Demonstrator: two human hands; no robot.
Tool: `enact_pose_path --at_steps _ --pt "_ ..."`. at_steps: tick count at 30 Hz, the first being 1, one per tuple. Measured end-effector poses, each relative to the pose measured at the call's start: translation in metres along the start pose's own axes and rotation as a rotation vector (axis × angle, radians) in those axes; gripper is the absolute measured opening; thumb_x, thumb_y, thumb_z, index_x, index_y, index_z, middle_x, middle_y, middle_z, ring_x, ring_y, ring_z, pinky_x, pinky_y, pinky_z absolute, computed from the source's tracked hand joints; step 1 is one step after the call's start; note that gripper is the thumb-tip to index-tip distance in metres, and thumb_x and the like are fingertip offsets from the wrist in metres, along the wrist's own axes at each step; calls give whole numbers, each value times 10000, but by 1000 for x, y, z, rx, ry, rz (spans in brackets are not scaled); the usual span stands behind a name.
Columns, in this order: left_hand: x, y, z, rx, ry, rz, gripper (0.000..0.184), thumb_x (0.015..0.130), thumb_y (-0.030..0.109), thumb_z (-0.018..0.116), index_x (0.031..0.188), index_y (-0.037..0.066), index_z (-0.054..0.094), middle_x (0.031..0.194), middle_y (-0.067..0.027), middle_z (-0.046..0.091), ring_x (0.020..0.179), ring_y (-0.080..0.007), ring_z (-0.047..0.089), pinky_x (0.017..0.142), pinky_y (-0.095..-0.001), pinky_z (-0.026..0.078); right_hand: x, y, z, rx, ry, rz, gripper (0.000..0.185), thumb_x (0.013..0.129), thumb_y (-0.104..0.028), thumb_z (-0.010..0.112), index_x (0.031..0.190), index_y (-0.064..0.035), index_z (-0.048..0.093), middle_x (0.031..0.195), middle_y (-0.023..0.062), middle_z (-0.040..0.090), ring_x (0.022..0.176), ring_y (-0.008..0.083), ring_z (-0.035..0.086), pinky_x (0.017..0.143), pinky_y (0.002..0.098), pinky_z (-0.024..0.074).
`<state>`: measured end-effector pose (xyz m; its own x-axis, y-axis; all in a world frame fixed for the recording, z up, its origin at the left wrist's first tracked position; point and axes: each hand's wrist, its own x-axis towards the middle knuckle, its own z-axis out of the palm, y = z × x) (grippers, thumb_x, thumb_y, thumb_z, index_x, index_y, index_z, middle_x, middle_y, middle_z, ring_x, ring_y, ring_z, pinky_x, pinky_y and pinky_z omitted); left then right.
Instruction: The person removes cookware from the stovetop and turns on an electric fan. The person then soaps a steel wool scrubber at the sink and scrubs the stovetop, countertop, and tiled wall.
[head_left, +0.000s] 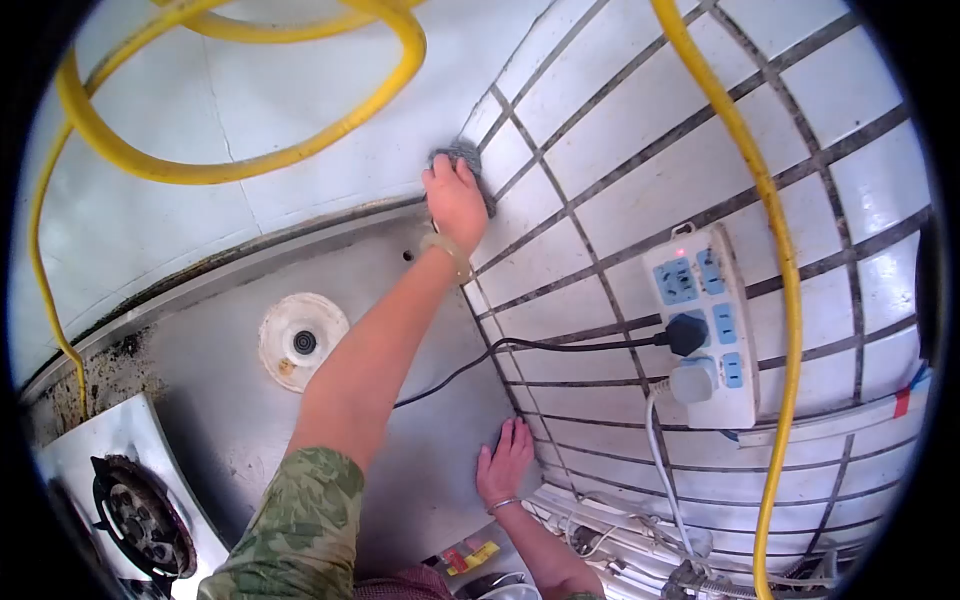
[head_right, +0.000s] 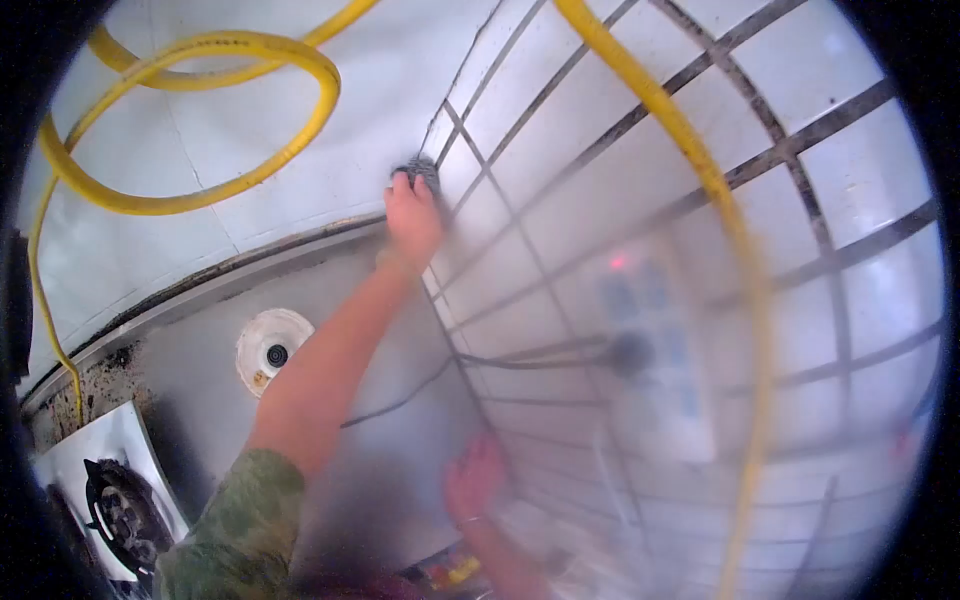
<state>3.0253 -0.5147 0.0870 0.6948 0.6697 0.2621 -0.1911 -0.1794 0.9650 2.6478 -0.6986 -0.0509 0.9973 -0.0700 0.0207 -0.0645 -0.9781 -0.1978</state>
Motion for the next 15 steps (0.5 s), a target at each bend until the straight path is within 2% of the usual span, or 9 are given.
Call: enact_pose_path --at_steps 2,6,7,9,11,12,13,14,15 --pt "7 51 -3 -72 -13 15 168 935 118 542 1033 -13 503 1026 -279 512 920 -462 500 810 -525 418 0 8 2 -34 16 -14 684 842 -240 581 1422 25 333 1462 260 321 1337 458 292 1119 558 220" --pt "52 202 0 -450 -14 611 165 894 141 597 972 0 559 962 -196 564 914 -392 493 773 -460 416 0 17 13 -111 43 -44 682 839 -245 588 1416 21 340 1465 251 322 1332 452 296 1118 557 223" --pt "52 208 4 -461 20 622 158 895 130 594 978 -1 562 968 -193 563 904 -390 495 774 -458 418 0 21 17 -125 50 -45 681 838 -246 589 1414 20 342 1465 249 322 1331 452 297 1118 556 223" --pt "49 214 8 -471 86 641 145 896 108 588 990 -1 568 981 -188 562 883 -387 499 777 -455 423 -6 25 17 -114 32 -51 676 837 -248 590 1410 18 347 1464 247 323 1330 453 298 1117 557 224" --pt "51 151 14 -227 52 609 136 902 74 557 1011 -9 560 1016 -221 524 903 -410 512 800 -461 440 2 14 9 -64 46 -48 674 835 -249 591 1407 15 350 1463 245 324 1331 451 298 1117 556 225" --pt "39 122 5 -218 44 442 132 893 60 562 1012 5 543 1007 -240 498 904 -422 510 786 -470 441 -1 5 -2 -31 50 -38 674 834 -249 591 1406 14 351 1463 244 325 1332 449 297 1117 554 225" --pt "37 66 10 -22 9 522 149 920 75 536 1054 10 529 997 -248 500 886 -434 515 770 -489 439 0 -1 -8 2 52 -36 674 833 -249 591 1405 13 351 1463 243 325 1333 446 297 1117 553 226" --pt "26 61 -2 -45 -34 267 174 934 91 522 1090 14 515 992 -253 497 892 -435 507 782 -501 427 -1 -3 -8 5 48 -34 674 833 -251 592 1405 12 351 1462 241 325 1334 444 295 1117 552 225" --pt "30 70 -4 -56 -23 312 174 931 98 529 1081 10 518 992 -253 496 896 -436 503 788 -500 425 -3 -1 -8 5 44 -33 675 833 -253 593 1405 11 351 1462 240 326 1336 441 294 1118 550 224"
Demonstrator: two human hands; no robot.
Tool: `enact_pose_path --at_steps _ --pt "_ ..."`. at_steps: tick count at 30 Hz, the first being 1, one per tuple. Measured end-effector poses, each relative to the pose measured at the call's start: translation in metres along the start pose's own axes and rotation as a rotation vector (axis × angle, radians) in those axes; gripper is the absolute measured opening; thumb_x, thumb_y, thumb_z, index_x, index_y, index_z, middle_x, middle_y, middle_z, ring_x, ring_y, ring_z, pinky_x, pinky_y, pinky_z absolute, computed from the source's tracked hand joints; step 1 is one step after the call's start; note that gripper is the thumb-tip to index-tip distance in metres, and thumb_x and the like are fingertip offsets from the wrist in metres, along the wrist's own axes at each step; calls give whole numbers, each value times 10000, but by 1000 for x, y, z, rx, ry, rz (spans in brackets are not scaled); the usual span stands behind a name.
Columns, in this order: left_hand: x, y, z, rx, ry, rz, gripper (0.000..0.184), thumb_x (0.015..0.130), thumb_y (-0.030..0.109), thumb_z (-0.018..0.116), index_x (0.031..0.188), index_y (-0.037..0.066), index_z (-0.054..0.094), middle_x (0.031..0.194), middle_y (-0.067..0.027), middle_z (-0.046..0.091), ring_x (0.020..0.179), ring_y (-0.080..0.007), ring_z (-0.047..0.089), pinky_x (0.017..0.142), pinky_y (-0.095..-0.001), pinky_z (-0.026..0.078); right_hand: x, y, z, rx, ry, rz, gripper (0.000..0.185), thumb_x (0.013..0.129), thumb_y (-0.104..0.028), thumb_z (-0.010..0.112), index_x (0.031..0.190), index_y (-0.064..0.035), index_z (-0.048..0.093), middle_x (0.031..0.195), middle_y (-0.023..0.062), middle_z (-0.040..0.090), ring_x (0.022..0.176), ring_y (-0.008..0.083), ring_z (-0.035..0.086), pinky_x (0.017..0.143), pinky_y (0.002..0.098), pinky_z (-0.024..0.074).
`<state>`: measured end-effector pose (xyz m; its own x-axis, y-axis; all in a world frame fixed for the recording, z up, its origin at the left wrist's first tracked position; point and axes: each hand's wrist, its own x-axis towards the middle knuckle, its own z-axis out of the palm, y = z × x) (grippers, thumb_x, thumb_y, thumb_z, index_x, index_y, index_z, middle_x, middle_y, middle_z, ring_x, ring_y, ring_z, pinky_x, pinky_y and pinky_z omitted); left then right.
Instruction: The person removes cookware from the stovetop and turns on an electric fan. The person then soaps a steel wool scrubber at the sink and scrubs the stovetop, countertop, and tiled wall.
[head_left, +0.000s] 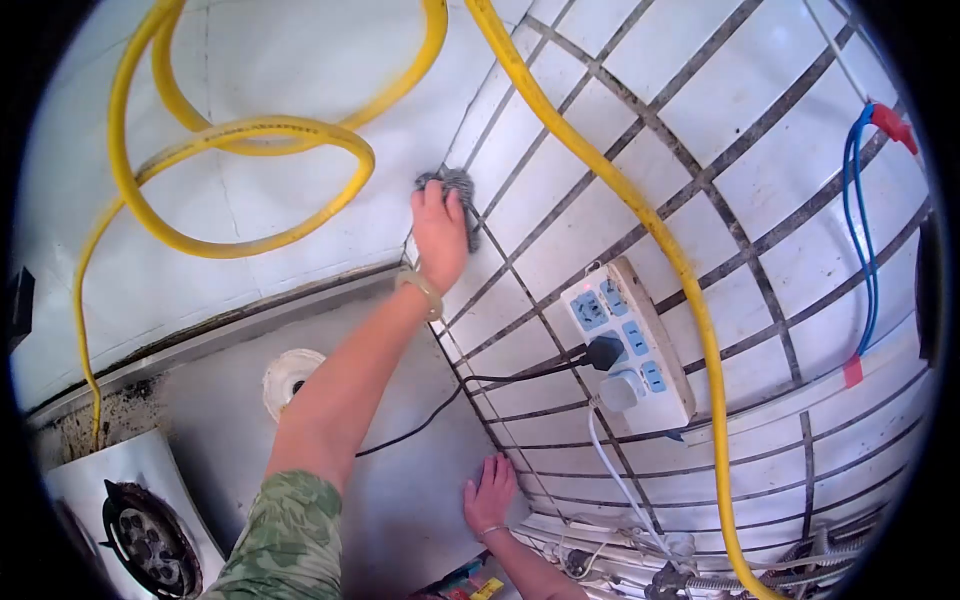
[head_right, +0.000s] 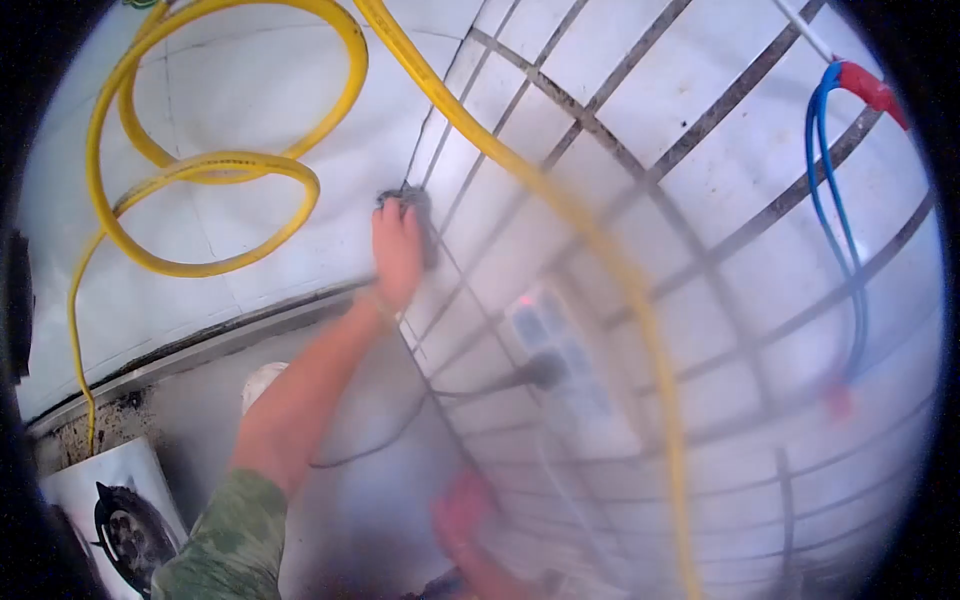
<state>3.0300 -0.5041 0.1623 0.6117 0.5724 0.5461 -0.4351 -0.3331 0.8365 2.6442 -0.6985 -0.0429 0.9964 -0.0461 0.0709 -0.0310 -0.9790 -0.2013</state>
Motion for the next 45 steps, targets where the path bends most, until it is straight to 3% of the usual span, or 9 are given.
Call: enact_pose_path --at_steps 6,9,15,16,22,29,35,39,45 --pt "116 173 27 -436 189 576 174 896 126 587 999 -7 545 959 -232 518 909 -431 494 804 -487 421 -2 9 6 -42 -23 12 666 830 -258 593 1394 15 367 1455 240 337 1337 438 299 1120 547 225" --pt "118 142 37 -328 253 572 150 895 106 579 993 -4 547 958 -220 534 913 -421 504 797 -483 429 -5 4 -1 -39 -20 14 659 830 -259 588 1389 20 377 1452 244 342 1338 443 300 1122 551 224" --pt "-53 -27 -7 54 -128 36 239 958 133 483 1095 -59 524 1040 -267 522 979 -445 488 871 -504 409 -1 2 2 -31 47 -46 661 831 -259 583 1391 25 377 1450 248 344 1334 450 301 1122 556 227" --pt "-67 -36 2 100 -77 151 241 948 130 499 1105 -52 525 1040 -266 523 988 -445 487 883 -504 406 -2 3 0 -47 35 -32 663 831 -259 583 1393 26 375 1449 249 345 1332 451 302 1121 556 229" --pt "23 145 -4 -422 -32 380 271 789 25 681 1042 0 586 1035 -193 505 970 -389 514 836 -442 462 -1 21 21 -94 33 -26 664 836 -261 578 1398 23 369 1450 249 343 1330 455 301 1116 556 235" --pt "-71 12 -23 -120 -273 226 271 785 17 681 1039 -16 592 1031 -187 537 949 -378 544 829 -425 469 4 -1 -5 32 31 -14 670 836 -257 579 1405 20 361 1454 244 341 1333 455 295 1105 565 237" --pt "52 140 10 -394 5 531 249 816 75 682 1040 8 595 988 -182 548 934 -366 538 808 -411 452 0 11 9 -20 14 -1 654 839 -262 576 1395 22 382 1449 248 351 1327 455 308 1099 572 238" --pt "57 137 22 -368 126 572 231 809 66 693 1006 8 590 1019 -196 553 943 -387 546 819 -443 460 1 13 12 -47 13 -3 655 846 -283 562 1396 25 384 1446 255 355 1320 458 316 1100 570 238" --pt "-69 37 -29 -164 -282 331 223 778 22 690 981 -3 600 1024 -189 548 959 -385 550 822 -429 471 3 0 -6 14 30 -18 657 837 -276 569 1390 29 386 1452 257 349 1317 456 321 1103 565 236"
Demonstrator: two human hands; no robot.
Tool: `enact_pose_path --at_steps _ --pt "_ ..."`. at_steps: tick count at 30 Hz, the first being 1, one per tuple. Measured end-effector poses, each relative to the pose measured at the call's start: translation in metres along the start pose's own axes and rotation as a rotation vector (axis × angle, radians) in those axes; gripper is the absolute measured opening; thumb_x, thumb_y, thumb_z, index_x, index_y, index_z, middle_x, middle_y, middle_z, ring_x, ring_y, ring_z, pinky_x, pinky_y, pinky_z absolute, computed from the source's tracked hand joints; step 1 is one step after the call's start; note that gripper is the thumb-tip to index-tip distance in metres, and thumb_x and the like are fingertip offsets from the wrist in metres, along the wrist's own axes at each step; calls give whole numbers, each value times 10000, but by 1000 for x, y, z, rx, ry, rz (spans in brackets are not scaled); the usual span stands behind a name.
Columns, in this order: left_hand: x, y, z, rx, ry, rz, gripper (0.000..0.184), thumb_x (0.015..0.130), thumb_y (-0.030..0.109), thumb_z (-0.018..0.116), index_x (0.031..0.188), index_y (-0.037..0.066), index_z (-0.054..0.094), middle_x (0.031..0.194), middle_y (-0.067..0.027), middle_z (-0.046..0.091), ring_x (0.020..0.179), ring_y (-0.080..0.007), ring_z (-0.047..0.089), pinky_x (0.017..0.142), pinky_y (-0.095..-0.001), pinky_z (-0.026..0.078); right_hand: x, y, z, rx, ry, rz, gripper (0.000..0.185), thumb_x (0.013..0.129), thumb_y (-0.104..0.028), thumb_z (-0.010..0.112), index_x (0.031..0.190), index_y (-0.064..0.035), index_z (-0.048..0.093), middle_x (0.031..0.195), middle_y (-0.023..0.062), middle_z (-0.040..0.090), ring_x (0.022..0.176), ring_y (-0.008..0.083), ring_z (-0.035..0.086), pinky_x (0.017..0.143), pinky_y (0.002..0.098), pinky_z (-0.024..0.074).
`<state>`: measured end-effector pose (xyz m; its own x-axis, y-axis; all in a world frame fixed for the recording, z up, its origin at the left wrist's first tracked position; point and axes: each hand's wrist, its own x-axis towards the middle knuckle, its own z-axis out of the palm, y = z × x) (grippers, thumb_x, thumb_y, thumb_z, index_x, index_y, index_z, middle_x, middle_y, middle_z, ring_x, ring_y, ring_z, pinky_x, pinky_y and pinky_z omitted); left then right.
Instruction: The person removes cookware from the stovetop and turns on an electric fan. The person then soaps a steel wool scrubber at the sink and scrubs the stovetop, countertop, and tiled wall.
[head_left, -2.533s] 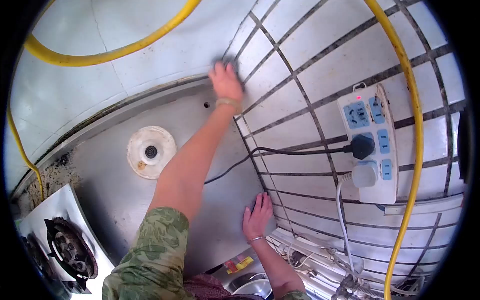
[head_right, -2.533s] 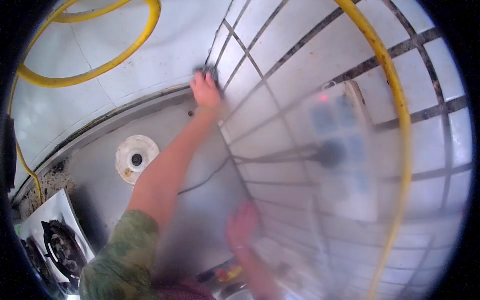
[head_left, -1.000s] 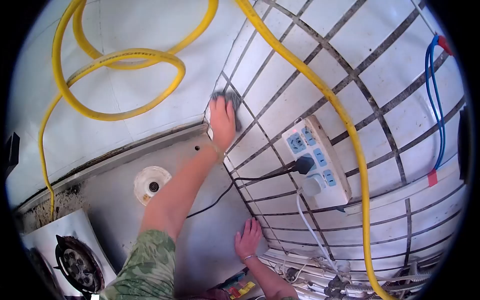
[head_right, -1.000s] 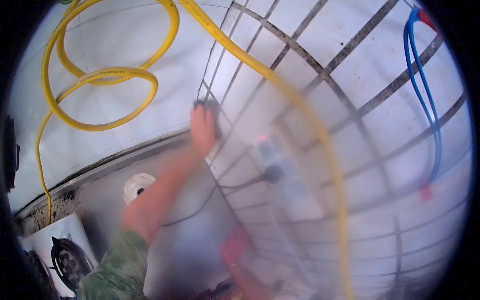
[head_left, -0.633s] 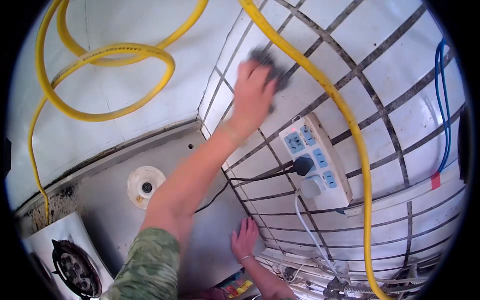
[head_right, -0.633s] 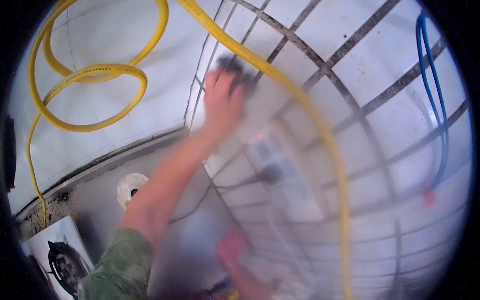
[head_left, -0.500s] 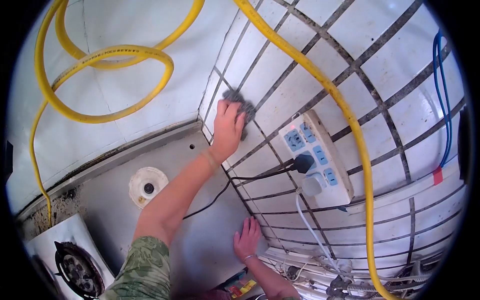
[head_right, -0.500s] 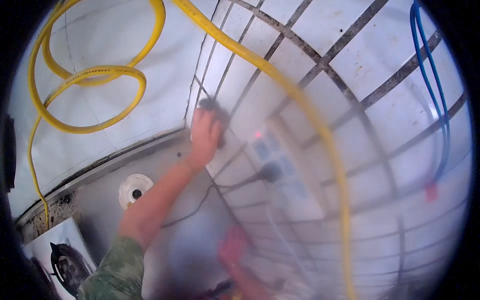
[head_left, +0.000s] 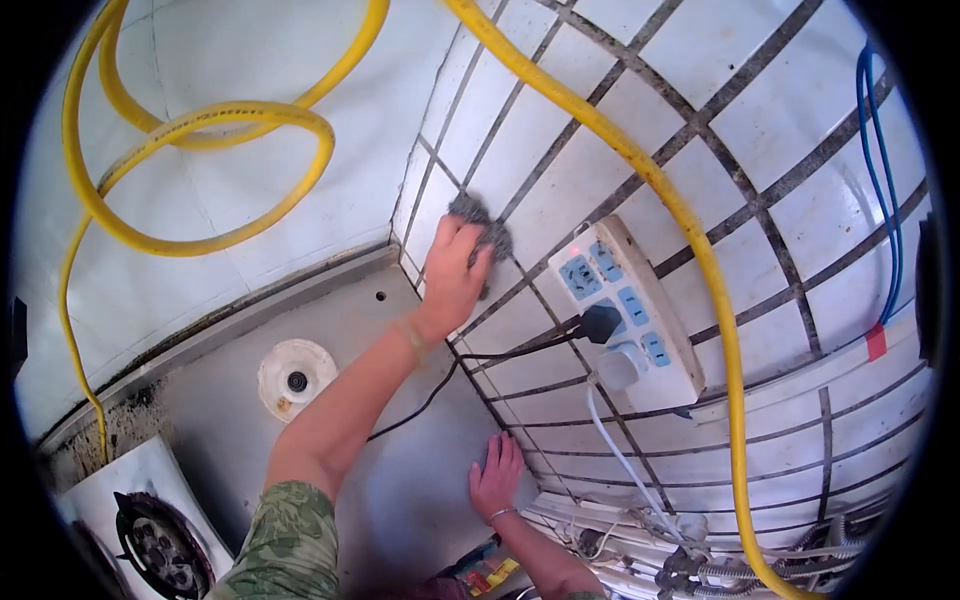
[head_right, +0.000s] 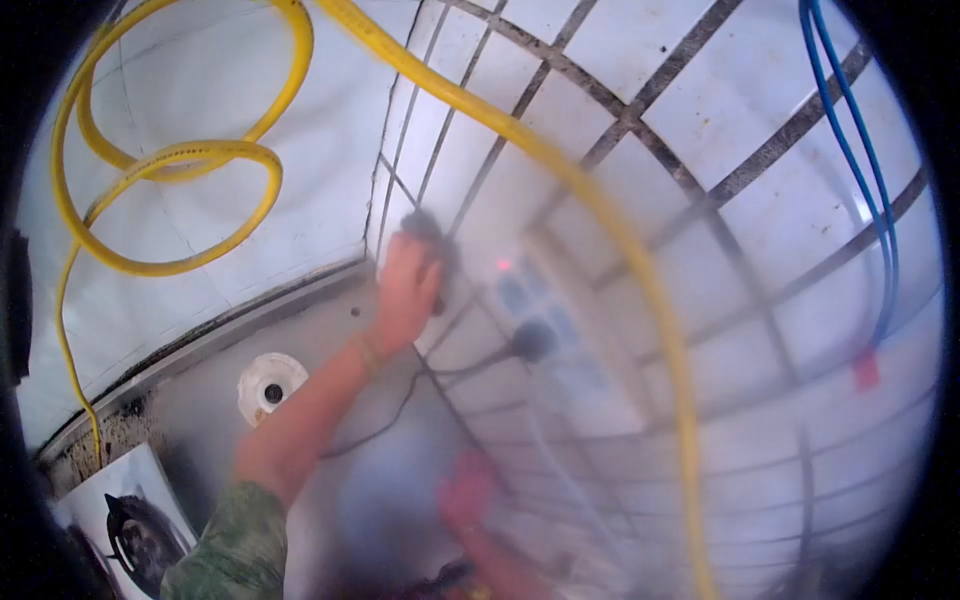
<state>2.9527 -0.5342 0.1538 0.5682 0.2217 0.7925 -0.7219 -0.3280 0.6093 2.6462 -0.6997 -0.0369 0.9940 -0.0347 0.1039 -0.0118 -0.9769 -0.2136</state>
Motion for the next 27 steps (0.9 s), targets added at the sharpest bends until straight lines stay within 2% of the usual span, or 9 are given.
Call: enact_pose_path --at_steps 1,5,8,10,12,15,20,23,27 --pt "0 10 -3 -24 -10 -72 220 778 18 687 980 -3 602 1023 -188 546 962 -385 549 822 -426 472 -4 0 0 -9 6 -18 657 833 -270 575 1387 29 388 1453 256 349 1318 454 322 1103 564 236" --pt "117 67 7 -163 163 292 260 751 44 720 982 7 608 1022 -174 541 993 -369 542 843 -434 463 1 4 2 -89 -80 20 658 823 -252 588 1382 32 390 1450 253 353 1315 448 327 1100 560 242" --pt "89 53 15 -143 149 235 281 740 60 737 989 12 617 1034 -172 539 1004 -369 535 855 -433 465 -2 19 21 -87 -85 59 662 819 -253 591 1383 31 391 1442 251 363 1309 446 336 1097 559 250" --pt "17 21 9 22 -76 251 311 727 46 741 1013 19 625 1045 -176 531 1009 -375 534 864 -435 465 -7 10 12 -37 13 8 665 816 -254 594 1382 31 392 1435 250 372 1306 446 341 1094 560 256" --pt "-19 10 -7 -106 -244 46 349 702 21 743 1031 26 628 1052 -183 523 1017 -379 536 864 -433 467 -3 5 7 -28 34 -2 666 815 -258 595 1381 30 396 1429 248 381 1306 445 345 1091 561 261" --pt "7 17 -1 -41 -147 134 361 684 -1 741 1025 22 625 1062 -187 519 1021 -380 541 859 -424 472 -8 5 6 -25 30 -8 664 816 -259 593 1381 31 399 1426 247 389 1308 442 348 1088 560 265" --pt "146 62 22 -282 259 429 262 725 38 716 979 23 658 1028 -137 561 959 -313 557 829 -368 458 -6 19 21 -53 47 -12 661 823 -264 588 1387 27 400 1426 247 392 1308 441 350 1091 556 265" --pt "127 64 21 -253 280 322 237 742 52 714 969 23 652 1019 -131 553 947 -307 547 815 -372 453 -10 16 20 -42 29 11 662 831 -272 580 1393 24 394 1430 246 387 1310 442 348 1094 556 261" --pt "40 40 8 -155 -41 184 324 680 16 750 979 30 626 1010 -142 507 957 -333 534 820 -387 463 -1 3 7 -10 39 25 661 836 -275 574 1397 20 389 1433 244 381 1315 443 342 1096 555 255"
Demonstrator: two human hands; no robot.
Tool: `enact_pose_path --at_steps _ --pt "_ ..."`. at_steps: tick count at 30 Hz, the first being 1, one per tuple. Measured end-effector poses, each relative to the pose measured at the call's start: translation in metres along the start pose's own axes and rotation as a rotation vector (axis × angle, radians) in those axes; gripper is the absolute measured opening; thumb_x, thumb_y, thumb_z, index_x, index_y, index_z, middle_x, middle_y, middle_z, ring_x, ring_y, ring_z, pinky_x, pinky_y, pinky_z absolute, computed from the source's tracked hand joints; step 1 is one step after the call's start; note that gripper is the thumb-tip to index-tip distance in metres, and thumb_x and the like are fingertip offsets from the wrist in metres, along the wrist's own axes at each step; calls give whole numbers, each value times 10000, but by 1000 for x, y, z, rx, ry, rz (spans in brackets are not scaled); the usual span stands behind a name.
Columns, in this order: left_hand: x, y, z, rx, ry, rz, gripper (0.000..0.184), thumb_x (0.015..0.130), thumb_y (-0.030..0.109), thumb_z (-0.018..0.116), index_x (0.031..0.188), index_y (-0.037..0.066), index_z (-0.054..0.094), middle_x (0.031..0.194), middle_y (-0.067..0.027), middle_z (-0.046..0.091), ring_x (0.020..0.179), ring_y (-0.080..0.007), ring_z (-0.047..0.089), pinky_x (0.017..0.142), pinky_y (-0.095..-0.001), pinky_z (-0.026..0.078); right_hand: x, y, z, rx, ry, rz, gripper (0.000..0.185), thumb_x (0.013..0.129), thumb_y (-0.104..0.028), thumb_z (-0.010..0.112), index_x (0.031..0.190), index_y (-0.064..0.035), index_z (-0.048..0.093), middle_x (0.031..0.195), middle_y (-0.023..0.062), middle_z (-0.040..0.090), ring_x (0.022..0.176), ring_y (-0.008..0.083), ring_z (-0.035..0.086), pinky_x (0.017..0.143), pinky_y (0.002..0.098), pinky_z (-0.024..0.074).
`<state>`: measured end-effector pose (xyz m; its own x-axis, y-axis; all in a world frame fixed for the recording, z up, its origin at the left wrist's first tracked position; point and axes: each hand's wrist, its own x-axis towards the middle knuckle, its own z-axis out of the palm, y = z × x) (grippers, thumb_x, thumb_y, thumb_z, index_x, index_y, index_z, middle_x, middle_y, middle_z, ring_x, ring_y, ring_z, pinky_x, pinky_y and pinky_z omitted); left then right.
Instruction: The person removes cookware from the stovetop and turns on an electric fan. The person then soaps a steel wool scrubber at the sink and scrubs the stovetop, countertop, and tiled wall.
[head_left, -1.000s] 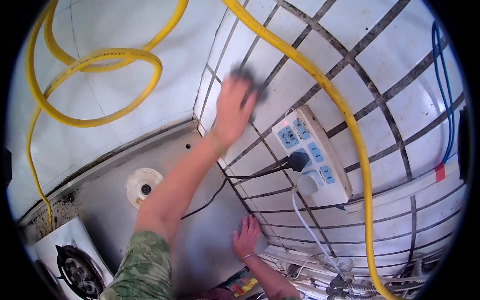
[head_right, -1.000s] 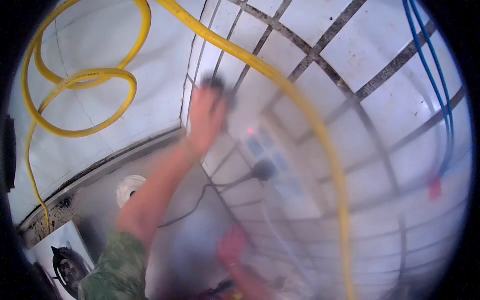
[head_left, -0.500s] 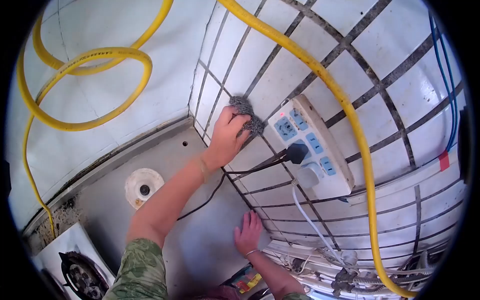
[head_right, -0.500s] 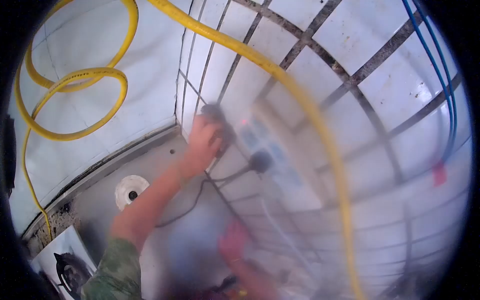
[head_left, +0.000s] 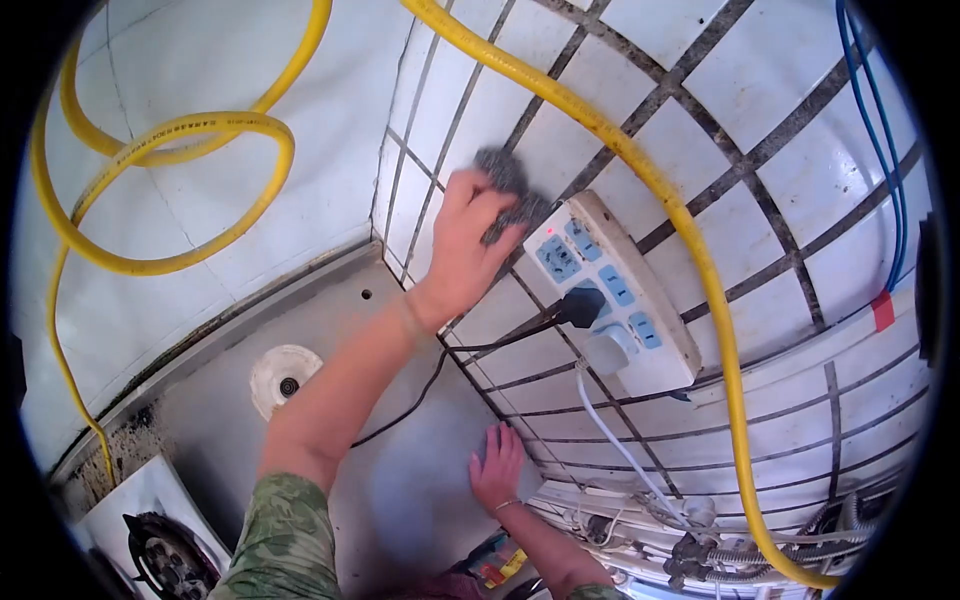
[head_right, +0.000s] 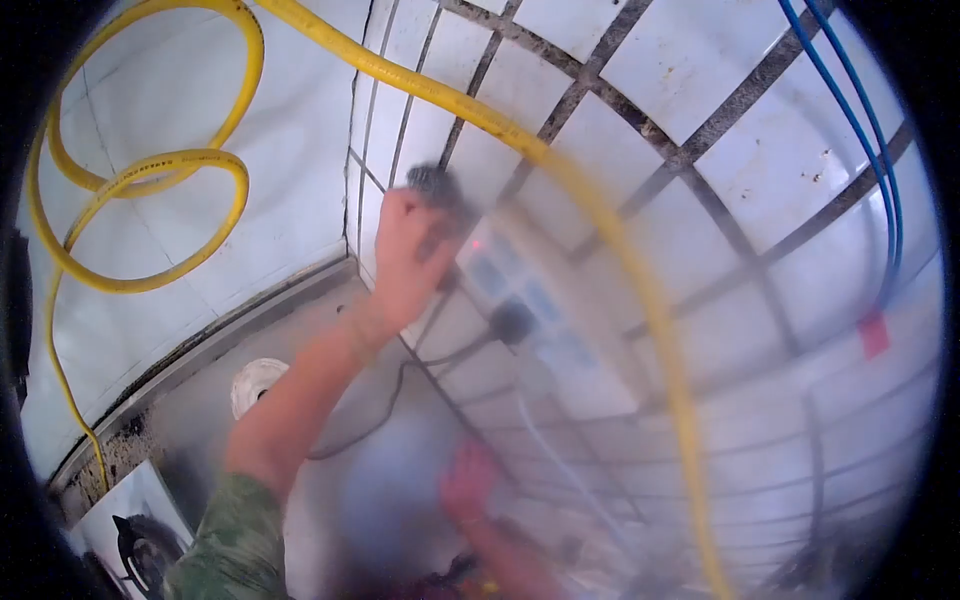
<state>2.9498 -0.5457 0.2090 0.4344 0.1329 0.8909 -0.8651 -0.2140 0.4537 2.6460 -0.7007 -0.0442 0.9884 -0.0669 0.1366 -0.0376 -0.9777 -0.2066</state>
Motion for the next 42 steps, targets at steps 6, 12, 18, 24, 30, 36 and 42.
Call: enact_pose_path --at_steps 6,12,18,24,30,36,42 --pt "80 14 9 -90 225 153 314 643 45 735 937 35 627 992 -118 524 955 -286 542 822 -374 448 -7 4 0 -9 -23 -19 660 831 -264 577 1395 21 387 1433 244 377 1323 442 330 1106 553 246" --pt "116 19 23 -256 414 13 258 729 36 759 928 8 596 933 -123 533 850 -266 543 754 -350 449 -3 7 4 -46 -90 31 677 825 -263 581 1402 24 374 1444 245 361 1321 441 332 1102 552 250" --pt "25 -7 10 -23 182 -45 290 698 27 739 948 21 592 1031 -162 500 958 -349 509 803 -408 444 5 -1 0 -4 -20 -15 668 825 -241 577 1402 26 372 1452 244 350 1321 446 322 1099 555 247" --pt "-86 -33 -9 45 32 -446 275 756 10 701 999 4 572 1031 -176 473 984 -356 494 834 -412 436 -7 0 4 -51 -33 -7 671 822 -237 575 1404 23 366 1452 247 350 1318 450 318 1099 554 244" --pt "-20 -6 13 32 211 -186 277 773 7 665 1030 -2 562 1060 -183 462 1013 -364 484 878 -414 424 -9 13 12 -61 -65 -5 671 823 -228 575 1409 10 351 1458 243 338 1328 445 309 1106 553 237" --pt "-156 -34 1 200 34 -705 260 843 -3 591 1090 -24 515 1050 -226 450 964 -398 489 853 -462 425 -1 -4 1 -69 -96 18 661 823 -213 573 1404 12 351 1467 244 322 1342 445 298 1115 553 227" --pt "-75 17 13 40 63 -397 233 824 -25 590 1045 -27 518 1083 -247 460 955 -411 476 863 -456 417 5 9 13 -47 -83 -18 680 818 -204 570 1417 19 338 1468 251 319 1344 444 295 1117 555 224"
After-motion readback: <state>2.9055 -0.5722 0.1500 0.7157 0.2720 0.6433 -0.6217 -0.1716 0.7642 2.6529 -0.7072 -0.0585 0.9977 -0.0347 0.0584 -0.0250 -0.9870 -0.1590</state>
